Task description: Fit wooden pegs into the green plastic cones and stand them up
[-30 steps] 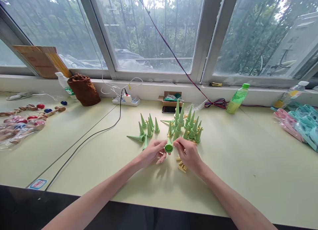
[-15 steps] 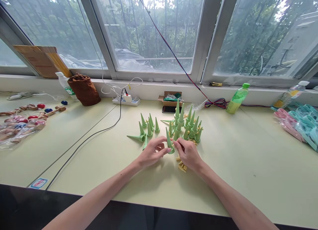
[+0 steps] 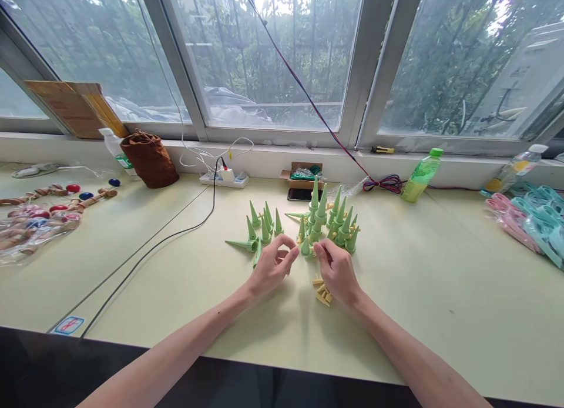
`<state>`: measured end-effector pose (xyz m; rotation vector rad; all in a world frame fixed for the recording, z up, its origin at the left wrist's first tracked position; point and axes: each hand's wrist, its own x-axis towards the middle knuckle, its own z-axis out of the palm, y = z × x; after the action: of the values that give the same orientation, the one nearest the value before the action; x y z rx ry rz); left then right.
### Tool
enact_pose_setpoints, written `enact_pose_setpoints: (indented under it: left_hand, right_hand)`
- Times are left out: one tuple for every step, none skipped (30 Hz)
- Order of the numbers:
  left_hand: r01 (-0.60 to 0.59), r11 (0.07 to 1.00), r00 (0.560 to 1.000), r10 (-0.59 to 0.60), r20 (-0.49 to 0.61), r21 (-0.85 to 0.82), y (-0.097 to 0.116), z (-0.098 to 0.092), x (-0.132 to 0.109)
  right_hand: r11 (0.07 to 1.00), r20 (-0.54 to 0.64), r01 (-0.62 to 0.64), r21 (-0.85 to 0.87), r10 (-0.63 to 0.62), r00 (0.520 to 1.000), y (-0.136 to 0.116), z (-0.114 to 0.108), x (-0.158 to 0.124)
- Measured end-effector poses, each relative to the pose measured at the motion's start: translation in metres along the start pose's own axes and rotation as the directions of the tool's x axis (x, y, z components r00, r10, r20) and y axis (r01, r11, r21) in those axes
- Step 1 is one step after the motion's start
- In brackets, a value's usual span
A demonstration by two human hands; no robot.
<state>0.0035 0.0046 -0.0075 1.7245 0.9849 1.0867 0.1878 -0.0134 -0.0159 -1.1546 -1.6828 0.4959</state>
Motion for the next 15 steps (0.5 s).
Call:
enact_pose_setpoints:
  left_hand:
    - [0.055, 0.997, 0.998, -0.053, 0.034, -0.047, 0.0, 0.0001, 0.0003]
    - [0.114, 0.99, 0.99, -0.107, 0.088, -0.088, -0.0003, 0.0, 0.0007]
    - [0.173, 0.978, 0.977, -0.154, 0.15, -0.121, -0.0008, -0.0001, 0.0009]
    - [0.224, 0.963, 0.96, -0.192, 0.205, -0.146, -0.0014, -0.0002, 0.0011]
    - [0.264, 0.95, 0.944, -0.219, 0.246, -0.167, -0.0018, -0.0003, 0.0013]
    - [0.292, 0.939, 0.932, -0.237, 0.274, -0.183, -0.002, -0.0005, 0.0014]
    - [0.308, 0.932, 0.924, -0.244, 0.294, -0.193, -0.0019, -0.0007, 0.0015]
    - [0.314, 0.928, 0.92, -0.244, 0.307, -0.202, -0.0014, -0.0011, 0.0015]
    - [0.316, 0.925, 0.917, -0.241, 0.319, -0.21, -0.0006, -0.0016, 0.0016]
    - [0.317, 0.923, 0.913, -0.236, 0.332, -0.216, 0.0005, -0.0021, 0.0016]
    - [0.319, 0.922, 0.91, -0.232, 0.344, -0.221, 0.0016, -0.0027, 0.0016]
    - [0.321, 0.92, 0.907, -0.23, 0.352, -0.225, 0.0029, -0.0033, 0.0016]
    - [0.324, 0.919, 0.905, -0.231, 0.358, -0.225, 0.004, -0.0039, 0.0015]
    - [0.327, 0.918, 0.903, -0.234, 0.36, -0.222, 0.005, -0.0043, 0.0012]
    - [0.326, 0.92, 0.904, -0.235, 0.358, -0.217, 0.0057, -0.0047, 0.0009]
  right_hand:
    - [1.0, -0.008, 0.013, -0.005, -0.013, 1.0, 0.0, -0.0004, 0.0002]
    - [0.999, -0.008, 0.03, -0.014, -0.031, 1.0, 0.0, -0.0006, 0.0004]
    - [0.998, 0.003, 0.052, -0.025, -0.052, 0.999, 0.0, -0.0008, 0.0006]
    - [0.997, 0.02, 0.073, -0.036, -0.073, 0.997, -0.0001, -0.0009, 0.0007]
    - [0.995, 0.036, 0.091, -0.046, -0.09, 0.995, -0.0003, -0.0009, 0.0008]
    - [0.993, 0.05, 0.105, -0.055, -0.102, 0.994, -0.0005, -0.0009, 0.0008]
    - [0.992, 0.059, 0.112, -0.062, -0.108, 0.992, -0.0007, -0.0008, 0.0007]
    - [0.991, 0.064, 0.114, -0.067, -0.11, 0.992, -0.0008, -0.0006, 0.0006]
    - [0.991, 0.065, 0.112, -0.069, -0.107, 0.992, -0.0008, -0.0004, 0.0004]
    - [0.992, 0.064, 0.107, -0.07, -0.103, 0.993, -0.0005, -0.0002, 0.0003]
    - [0.992, 0.065, 0.103, -0.069, -0.099, 0.993, -0.0001, 0.0, 0.0001]
    - [0.993, 0.066, 0.098, -0.067, -0.094, 0.993, 0.0006, 0.0001, 0.0]
    - [0.994, 0.067, 0.093, -0.064, -0.088, 0.994, 0.0014, 0.0002, -0.0002]
    - [0.995, 0.069, 0.086, -0.059, -0.082, 0.994, 0.0022, 0.0001, -0.0004]
    - [0.995, 0.071, 0.08, -0.053, -0.076, 0.995, 0.003, 0.0, -0.0005]
